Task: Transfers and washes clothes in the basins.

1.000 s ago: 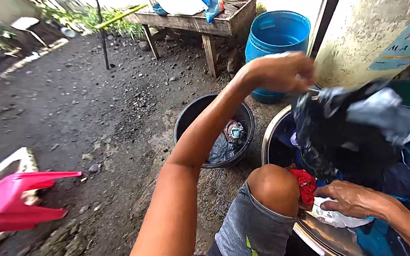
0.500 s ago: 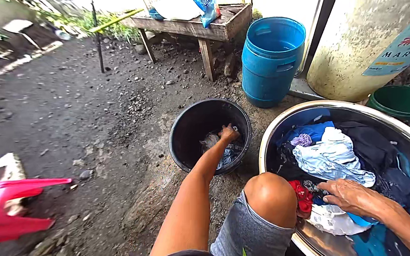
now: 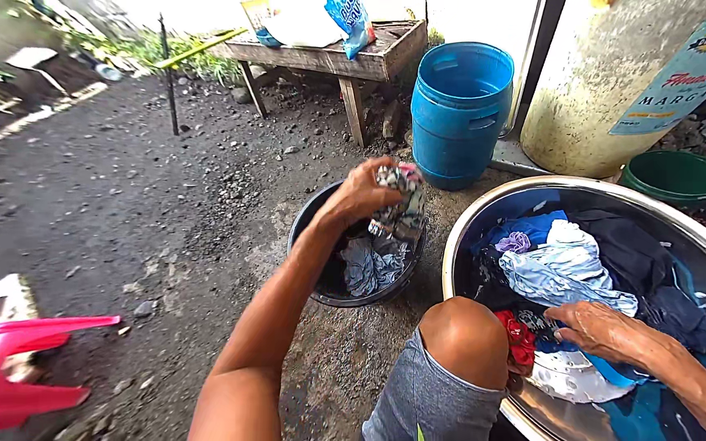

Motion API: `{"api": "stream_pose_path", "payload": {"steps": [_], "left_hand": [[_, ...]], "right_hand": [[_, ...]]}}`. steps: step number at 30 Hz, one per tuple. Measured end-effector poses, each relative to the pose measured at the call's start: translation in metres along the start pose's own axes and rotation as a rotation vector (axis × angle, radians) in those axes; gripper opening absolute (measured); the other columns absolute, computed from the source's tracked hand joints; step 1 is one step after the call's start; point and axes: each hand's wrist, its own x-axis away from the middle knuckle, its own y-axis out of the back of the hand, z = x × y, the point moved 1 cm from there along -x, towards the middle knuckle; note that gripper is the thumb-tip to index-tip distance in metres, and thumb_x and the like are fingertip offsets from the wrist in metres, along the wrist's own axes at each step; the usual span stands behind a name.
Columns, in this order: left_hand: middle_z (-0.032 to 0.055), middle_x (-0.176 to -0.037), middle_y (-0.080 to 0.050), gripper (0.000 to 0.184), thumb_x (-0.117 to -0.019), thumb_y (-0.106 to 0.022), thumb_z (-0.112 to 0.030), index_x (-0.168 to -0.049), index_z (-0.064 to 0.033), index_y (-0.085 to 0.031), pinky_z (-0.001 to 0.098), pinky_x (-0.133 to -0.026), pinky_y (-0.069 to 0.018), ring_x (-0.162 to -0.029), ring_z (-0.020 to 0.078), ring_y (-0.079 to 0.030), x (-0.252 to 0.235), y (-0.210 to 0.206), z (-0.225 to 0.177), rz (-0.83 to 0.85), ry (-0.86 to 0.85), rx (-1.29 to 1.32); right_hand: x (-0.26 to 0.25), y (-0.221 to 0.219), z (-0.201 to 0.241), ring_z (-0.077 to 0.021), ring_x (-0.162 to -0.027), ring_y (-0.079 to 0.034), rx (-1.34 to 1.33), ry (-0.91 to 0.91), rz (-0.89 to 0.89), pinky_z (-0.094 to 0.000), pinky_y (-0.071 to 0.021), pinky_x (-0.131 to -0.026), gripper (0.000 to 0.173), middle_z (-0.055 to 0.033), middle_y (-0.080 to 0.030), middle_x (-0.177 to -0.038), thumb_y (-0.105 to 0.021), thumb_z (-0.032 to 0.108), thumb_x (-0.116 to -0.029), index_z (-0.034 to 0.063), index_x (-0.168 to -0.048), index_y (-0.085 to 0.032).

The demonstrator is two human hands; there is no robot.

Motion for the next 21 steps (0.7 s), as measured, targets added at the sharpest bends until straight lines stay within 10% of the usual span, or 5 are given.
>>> {"api": "stream_pose_path", "payload": {"steps": [5, 8, 13, 16, 21], "left_hand": [[0.0061, -0.109, -0.070, 0.050, -0.0790, -0.074, -0.006, -0.126, -0.0042, -0.056, 0.0322, -0.079, -0.0626, -0.092, 0.0135, -0.071, 0.001, 0.029, -0.103, 0.008, -0.365, 0.244], [0.0081, -0.141, -0.056, 0.080, -0.0906, -0.075, -0.027, -0.154, -0.0083, -0.029, 0.0357, -0.090, -0.0617, -0.117, 0.0189, -0.065, -0.013, 0.039, -0.105, 0.249, -0.508, 0.303], [0.0169, -0.099, -0.070, 0.036, -0.1059, -0.055, -0.032, -0.120, -0.0004, -0.067, 0.0499, -0.073, -0.0541, -0.084, 0.0285, -0.066, -0.034, 0.010, 0.052, 0.344, 0.196, -0.290], [0.0261, -0.107, -0.070, 0.049, -0.0925, -0.075, -0.040, -0.118, 0.0013, -0.070, 0.0689, -0.088, -0.0490, -0.101, 0.0446, -0.066, -0.028, -0.031, 0.183, 0.442, 0.470, -0.595], [0.0286, -0.163, -0.028, 0.125, -0.0702, -0.090, -0.057, -0.165, -0.0159, -0.019, 0.0698, -0.110, -0.0372, -0.144, 0.0488, -0.038, -0.010, -0.073, 0.293, 0.466, 0.703, -0.603]], "right_hand": [[0.003, 0.000, 0.009, -0.0445, -0.123, -0.061, 0.019, 0.020, -0.012, -0.0606, -0.0453, -0.105, 0.041, -0.0254, -0.066, -0.128, -0.054, 0.030, -0.1070, 0.0063, -0.140, -0.061], [0.008, -0.001, 0.014, -0.0442, -0.123, -0.060, 0.014, 0.023, -0.030, -0.0607, -0.0453, -0.104, 0.040, -0.0253, -0.066, -0.128, -0.055, 0.029, -0.1068, 0.0063, -0.139, -0.061], [0.009, 0.002, 0.022, -0.0440, -0.123, -0.061, 0.023, 0.025, -0.004, -0.0608, -0.0452, -0.104, 0.040, -0.0247, -0.066, -0.129, -0.055, 0.030, -0.1068, 0.0069, -0.140, -0.061], [0.006, 0.004, 0.027, -0.0442, -0.125, -0.060, 0.034, 0.017, 0.024, -0.0606, -0.0447, -0.105, 0.041, -0.0255, -0.065, -0.130, -0.054, 0.030, -0.1073, 0.0062, -0.141, -0.060], [-0.003, 0.004, 0.028, -0.0437, -0.123, -0.061, 0.021, -0.010, 0.051, -0.0606, -0.0462, -0.104, 0.041, -0.0249, -0.066, -0.127, -0.055, 0.030, -0.1069, 0.0072, -0.140, -0.060]]}}
